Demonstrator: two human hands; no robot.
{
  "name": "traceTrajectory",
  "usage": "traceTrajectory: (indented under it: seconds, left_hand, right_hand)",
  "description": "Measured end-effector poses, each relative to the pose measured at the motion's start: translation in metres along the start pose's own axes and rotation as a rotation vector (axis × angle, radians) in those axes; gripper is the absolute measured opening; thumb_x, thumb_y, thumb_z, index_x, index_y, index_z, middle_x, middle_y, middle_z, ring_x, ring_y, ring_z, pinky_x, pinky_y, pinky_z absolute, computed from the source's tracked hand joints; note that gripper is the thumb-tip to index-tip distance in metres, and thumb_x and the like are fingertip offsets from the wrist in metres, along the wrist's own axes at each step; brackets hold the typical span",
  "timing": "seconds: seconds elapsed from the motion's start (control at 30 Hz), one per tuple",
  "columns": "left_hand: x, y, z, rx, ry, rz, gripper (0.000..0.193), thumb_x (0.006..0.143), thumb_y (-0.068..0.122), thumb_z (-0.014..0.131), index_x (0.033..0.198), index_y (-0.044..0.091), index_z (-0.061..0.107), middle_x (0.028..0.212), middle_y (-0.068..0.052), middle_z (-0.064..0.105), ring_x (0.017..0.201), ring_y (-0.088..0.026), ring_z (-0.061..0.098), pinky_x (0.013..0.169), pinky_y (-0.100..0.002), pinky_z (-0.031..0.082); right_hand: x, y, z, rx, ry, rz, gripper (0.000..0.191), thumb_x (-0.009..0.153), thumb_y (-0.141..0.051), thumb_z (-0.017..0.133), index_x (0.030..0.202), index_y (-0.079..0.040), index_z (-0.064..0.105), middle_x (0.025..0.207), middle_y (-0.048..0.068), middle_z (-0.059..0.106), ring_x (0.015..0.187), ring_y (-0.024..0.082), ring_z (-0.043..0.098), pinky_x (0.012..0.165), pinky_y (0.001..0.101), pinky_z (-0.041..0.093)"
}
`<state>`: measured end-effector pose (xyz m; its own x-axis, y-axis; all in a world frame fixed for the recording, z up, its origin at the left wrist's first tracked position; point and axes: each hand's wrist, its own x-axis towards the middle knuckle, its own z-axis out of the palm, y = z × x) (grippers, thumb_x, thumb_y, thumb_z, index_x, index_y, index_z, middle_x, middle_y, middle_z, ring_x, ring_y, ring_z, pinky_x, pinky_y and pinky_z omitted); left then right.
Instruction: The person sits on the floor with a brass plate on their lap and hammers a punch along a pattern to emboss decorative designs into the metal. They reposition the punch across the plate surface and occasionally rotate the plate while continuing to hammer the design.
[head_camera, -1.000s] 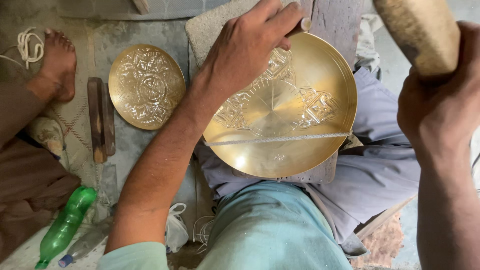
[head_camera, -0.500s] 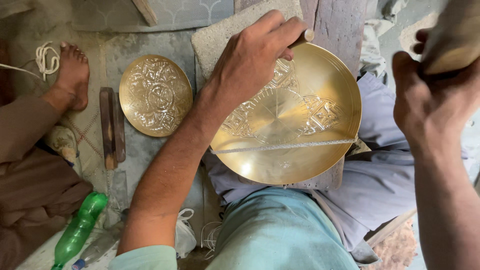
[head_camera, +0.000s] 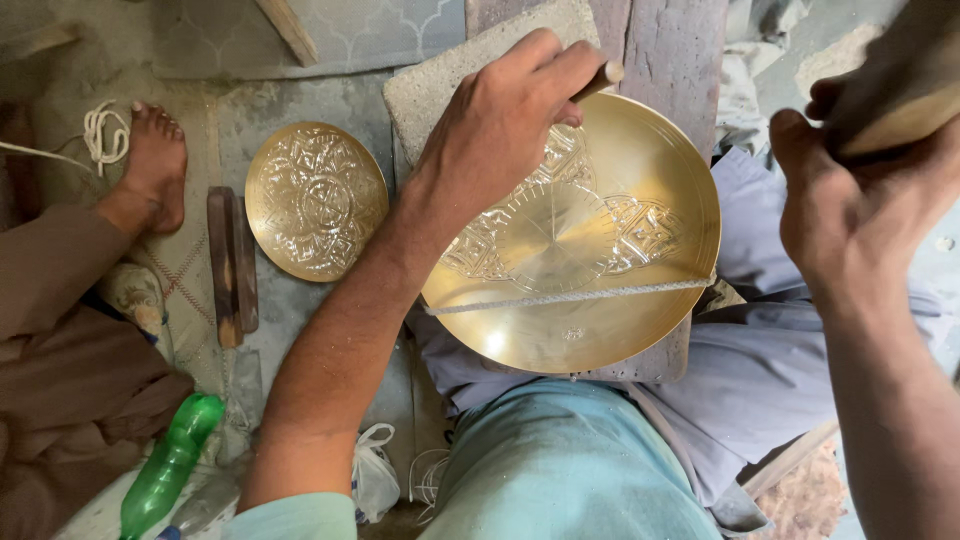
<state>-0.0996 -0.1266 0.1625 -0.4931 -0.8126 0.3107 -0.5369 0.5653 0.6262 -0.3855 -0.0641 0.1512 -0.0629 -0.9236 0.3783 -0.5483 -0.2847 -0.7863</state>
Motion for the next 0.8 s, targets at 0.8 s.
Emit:
traceTrajectory:
  seconds: [0.8]
  left_hand:
    - [-0.01, -0.021, 0.014, 0.042, 0.077, 0.028, 0.04, 0.097, -0.011, 0.064, 0.13, 0.011, 0.056, 0.105, -0.008, 0.06, 0.097, -0.028, 0.076, 0.079, -0.036, 0.064]
  right_hand:
    - [-0.018, 0.056, -0.011, -0.081, -0.148, -0.004, 0.037, 0.099, 0.015, 0.052, 0.135, 0.006, 0.05, 0.127, 0.02, 0.061, 0.115, 0.028, 0.065, 0.1, 0.0323, 0.055]
